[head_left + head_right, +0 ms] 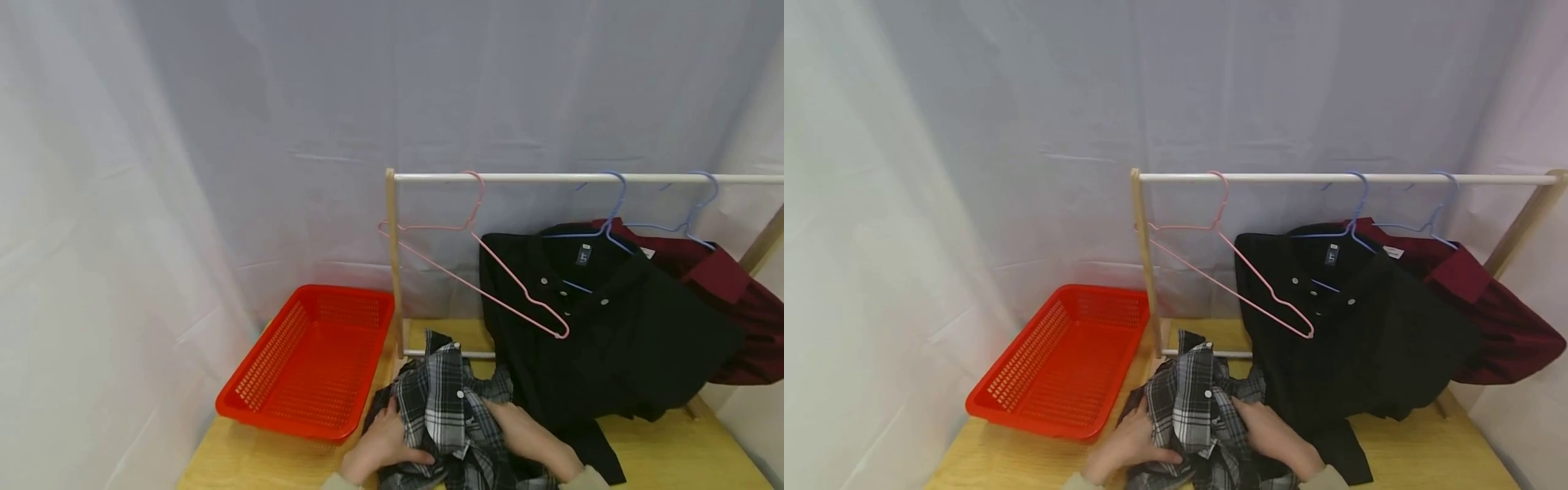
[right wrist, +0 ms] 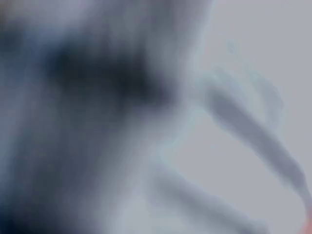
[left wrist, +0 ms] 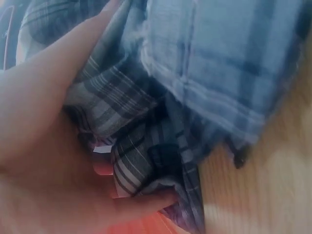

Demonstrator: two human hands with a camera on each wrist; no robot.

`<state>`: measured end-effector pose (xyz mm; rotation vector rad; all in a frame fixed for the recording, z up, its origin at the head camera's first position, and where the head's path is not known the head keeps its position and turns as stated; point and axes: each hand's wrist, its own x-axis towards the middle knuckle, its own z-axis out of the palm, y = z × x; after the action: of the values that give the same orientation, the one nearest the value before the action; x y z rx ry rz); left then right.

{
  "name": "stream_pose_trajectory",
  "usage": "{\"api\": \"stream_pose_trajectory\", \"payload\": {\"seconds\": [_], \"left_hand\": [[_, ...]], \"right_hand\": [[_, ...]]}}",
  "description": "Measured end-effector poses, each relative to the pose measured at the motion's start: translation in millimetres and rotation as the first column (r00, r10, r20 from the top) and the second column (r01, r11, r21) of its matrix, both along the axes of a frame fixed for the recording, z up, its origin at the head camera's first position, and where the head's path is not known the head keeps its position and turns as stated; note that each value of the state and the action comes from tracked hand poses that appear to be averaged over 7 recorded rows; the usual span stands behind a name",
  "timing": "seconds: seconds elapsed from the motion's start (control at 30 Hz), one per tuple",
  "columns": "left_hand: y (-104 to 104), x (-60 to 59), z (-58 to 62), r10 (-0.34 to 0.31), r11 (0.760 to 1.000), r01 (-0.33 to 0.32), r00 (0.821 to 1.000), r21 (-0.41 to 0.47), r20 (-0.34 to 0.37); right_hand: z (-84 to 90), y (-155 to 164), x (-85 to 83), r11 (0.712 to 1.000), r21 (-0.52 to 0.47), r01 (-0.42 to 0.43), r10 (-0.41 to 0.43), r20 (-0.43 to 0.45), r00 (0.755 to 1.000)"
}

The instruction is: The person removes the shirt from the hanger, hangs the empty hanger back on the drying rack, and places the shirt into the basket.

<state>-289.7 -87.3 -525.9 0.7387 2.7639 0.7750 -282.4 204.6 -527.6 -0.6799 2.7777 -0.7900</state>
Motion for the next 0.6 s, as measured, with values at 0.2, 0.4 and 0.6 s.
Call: {"api": "stream_pose_trajectory", "payload": {"seconds": [0.2,0.4,0.6], "left_hand": [[0.4,3.9,-4.7,0.064,0.994,-0.06,0.997,0.086,-0.034],[-2.7,2.5,-12.4,0.064,0.977,-0.044,0.994,0.209,-0.091],[-6.8,-4.5,-13.2,-0.096,0.986,0.091,0.995,0.14,0.026]], "right_hand": [[5.1,20.4,16.6,0.977,-0.212,0.037,-0.031,0.031,0.999],[-12.7,38.8,34.2,0.971,-0.202,-0.125,0.146,0.093,0.985],[-65.6,43.9,18.1,0.996,-0.025,-0.09,0.093,0.161,0.983]]}}
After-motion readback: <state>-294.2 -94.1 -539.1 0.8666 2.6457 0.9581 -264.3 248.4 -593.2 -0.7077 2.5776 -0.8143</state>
